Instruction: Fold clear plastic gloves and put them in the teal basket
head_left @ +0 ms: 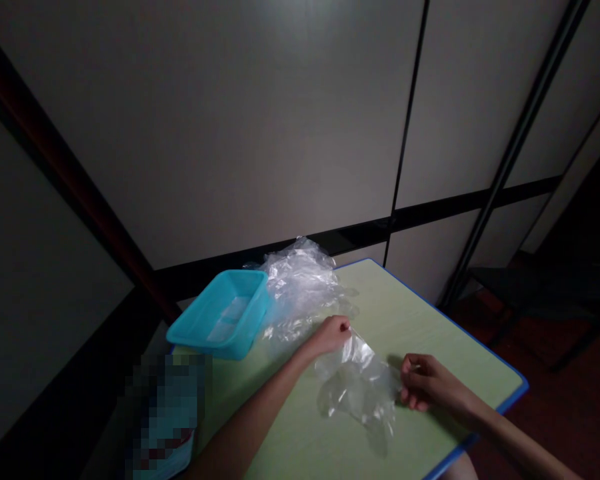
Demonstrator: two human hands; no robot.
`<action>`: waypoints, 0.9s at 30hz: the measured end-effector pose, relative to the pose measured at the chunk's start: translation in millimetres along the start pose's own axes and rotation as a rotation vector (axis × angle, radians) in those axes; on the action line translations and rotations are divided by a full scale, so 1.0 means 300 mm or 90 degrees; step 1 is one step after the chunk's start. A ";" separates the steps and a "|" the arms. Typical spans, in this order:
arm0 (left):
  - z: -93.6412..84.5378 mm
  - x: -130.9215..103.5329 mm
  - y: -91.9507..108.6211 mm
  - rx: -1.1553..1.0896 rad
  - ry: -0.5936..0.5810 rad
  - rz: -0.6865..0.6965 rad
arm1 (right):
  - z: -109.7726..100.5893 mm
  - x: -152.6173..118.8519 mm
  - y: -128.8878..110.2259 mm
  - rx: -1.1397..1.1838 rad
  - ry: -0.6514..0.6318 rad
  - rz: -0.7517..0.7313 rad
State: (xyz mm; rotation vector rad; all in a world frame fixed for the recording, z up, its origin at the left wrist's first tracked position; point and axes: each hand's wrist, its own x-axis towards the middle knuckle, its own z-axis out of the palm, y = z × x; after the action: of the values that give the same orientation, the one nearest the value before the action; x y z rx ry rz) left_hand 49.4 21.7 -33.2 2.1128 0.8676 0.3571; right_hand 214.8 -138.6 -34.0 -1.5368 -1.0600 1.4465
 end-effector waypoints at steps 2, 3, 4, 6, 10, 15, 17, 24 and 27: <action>0.024 0.041 0.017 0.033 -0.017 0.014 | 0.009 -0.005 0.026 -0.021 -0.012 0.043; 0.034 0.059 0.029 0.045 -0.023 0.025 | 0.011 -0.010 0.036 -0.032 -0.013 0.061; 0.043 0.075 0.041 0.054 -0.026 0.039 | 0.010 -0.015 0.042 -0.046 -0.014 0.073; 0.054 0.100 0.064 0.062 -0.020 0.066 | -0.004 -0.027 0.044 -0.087 -0.022 0.079; 0.041 0.088 0.074 0.045 0.048 0.094 | -0.078 -0.042 0.001 -0.263 -0.005 -0.010; -0.034 -0.055 0.005 -0.024 0.174 0.039 | -0.113 -0.013 -0.063 -0.523 0.123 -0.289; -0.058 -0.129 -0.023 -0.047 0.208 0.012 | -0.076 0.021 -0.064 -0.589 0.136 -0.351; -0.055 -0.286 -0.058 -0.047 0.233 -0.044 | 0.058 0.141 0.004 -0.854 0.071 -0.387; -0.040 -0.266 -0.067 -0.023 0.211 -0.060 | 0.047 0.164 0.030 -0.895 0.088 -0.402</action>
State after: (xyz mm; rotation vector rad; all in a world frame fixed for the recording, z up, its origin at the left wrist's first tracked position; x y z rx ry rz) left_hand -23.6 -17.5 -37.9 2.0017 1.1373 0.6806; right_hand 202.1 -96.3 -61.4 -1.7646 -2.4096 -0.0118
